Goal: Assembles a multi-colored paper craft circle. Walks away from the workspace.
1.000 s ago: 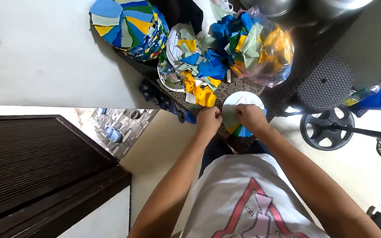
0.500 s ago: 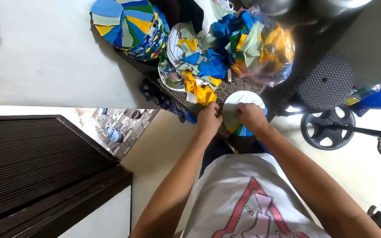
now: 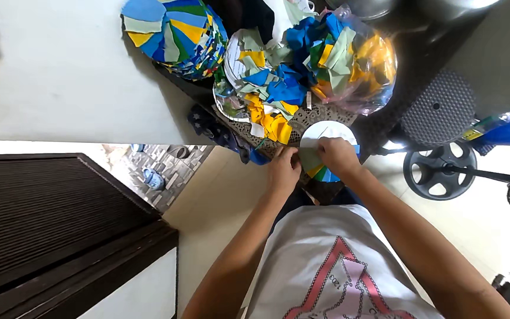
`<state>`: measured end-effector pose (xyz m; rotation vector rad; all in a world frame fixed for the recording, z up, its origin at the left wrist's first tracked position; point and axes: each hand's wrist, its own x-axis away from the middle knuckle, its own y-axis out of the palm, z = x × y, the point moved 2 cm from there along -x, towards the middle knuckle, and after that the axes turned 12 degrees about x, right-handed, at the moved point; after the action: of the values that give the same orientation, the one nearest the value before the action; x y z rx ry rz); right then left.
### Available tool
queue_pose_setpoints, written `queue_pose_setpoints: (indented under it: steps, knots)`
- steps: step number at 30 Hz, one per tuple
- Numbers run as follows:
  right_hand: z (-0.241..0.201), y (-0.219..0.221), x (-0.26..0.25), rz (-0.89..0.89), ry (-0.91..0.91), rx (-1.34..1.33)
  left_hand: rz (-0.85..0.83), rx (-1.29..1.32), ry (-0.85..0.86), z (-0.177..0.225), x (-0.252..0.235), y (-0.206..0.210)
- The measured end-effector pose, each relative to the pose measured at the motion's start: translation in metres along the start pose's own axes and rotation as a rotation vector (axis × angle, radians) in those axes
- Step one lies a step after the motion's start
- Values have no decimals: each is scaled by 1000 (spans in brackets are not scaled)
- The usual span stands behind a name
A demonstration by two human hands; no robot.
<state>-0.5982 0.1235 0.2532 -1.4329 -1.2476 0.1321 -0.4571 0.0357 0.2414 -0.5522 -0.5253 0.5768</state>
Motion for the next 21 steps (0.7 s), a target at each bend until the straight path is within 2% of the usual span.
queue_pose_setpoints:
  steps: [8, 11, 14, 15, 17, 19, 21]
  knots:
    - [-2, 0, 0, 19, 9, 22, -16, -56, 65, -3, 1, 4]
    - [2, -1, 9, 173, -3, 3, -19, -79, 70, -4, 1, 5]
    - [13, 3, 24, 378, -99, -57, -15, -71, 75, -4, 1, 5]
    - [16, 8, 26, 405, -130, -46, -20, -75, 65, -3, 1, 5]
    - [21, 18, 28, 348, -145, -8, -48, -101, 49, 1, -1, 4]
    - [25, 21, 30, 327, -130, -32, -58, -147, 111, 5, -4, 2]
    - [29, 19, 36, 399, -124, -73, -83, -206, 241, 11, -13, 2]
